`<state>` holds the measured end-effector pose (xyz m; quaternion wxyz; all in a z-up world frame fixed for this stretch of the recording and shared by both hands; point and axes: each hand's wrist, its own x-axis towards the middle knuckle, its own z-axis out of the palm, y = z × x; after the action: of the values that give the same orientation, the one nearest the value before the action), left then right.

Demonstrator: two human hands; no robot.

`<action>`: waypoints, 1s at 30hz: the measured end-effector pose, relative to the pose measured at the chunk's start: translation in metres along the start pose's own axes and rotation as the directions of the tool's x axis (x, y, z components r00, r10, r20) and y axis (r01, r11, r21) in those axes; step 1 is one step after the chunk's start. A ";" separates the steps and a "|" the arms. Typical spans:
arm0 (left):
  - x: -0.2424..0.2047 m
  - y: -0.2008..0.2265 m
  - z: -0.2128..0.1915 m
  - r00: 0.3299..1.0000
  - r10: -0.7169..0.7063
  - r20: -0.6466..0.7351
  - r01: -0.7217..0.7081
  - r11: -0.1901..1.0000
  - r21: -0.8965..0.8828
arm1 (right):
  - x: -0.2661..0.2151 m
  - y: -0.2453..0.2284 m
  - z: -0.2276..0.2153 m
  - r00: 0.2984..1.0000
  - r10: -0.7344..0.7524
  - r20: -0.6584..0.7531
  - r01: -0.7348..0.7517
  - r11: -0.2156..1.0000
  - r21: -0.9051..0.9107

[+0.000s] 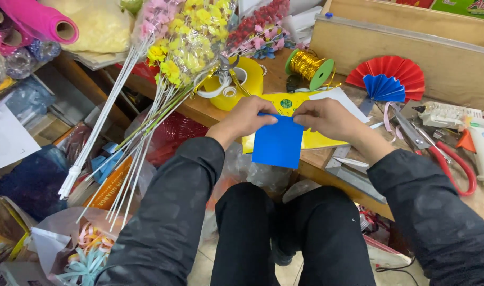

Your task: Folding blue paper strips into accordion fans and gluing them onto a yellow decorative card using a hot glue gun.

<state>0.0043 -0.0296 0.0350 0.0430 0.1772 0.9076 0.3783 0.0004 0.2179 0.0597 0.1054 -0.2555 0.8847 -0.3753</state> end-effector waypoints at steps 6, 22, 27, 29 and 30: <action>0.010 -0.022 0.031 0.974 -0.203 -0.103 0.177 0.960 -0.217 | 0.002 0.026 0.009 0.978 -0.023 -0.205 -0.007 0.990 -0.144; -0.030 0.029 0.036 0.848 0.160 -0.506 -0.020 0.963 0.270 | 0.021 0.072 0.047 0.769 -0.442 -0.462 0.250 0.873 -0.419; 0.021 -0.091 0.098 0.854 0.385 -0.349 -0.181 0.850 0.496 | 0.018 0.088 0.061 0.760 -0.486 -0.432 0.286 0.847 -0.449; 0.024 -0.111 0.119 0.834 0.439 -0.333 -0.223 0.822 0.524 | 0.014 0.094 0.069 0.768 -0.497 -0.405 0.257 0.817 -0.516; 0.024 -0.117 0.130 0.830 0.470 -0.300 -0.224 0.774 0.592 | 0.012 0.098 0.073 0.791 -0.491 -0.365 0.256 0.807 -0.532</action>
<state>-0.0240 -0.0102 -0.1378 -0.2822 0.2625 0.9118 0.1416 -0.0181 0.2246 -0.0612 -0.2617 -0.3448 0.8736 -0.2225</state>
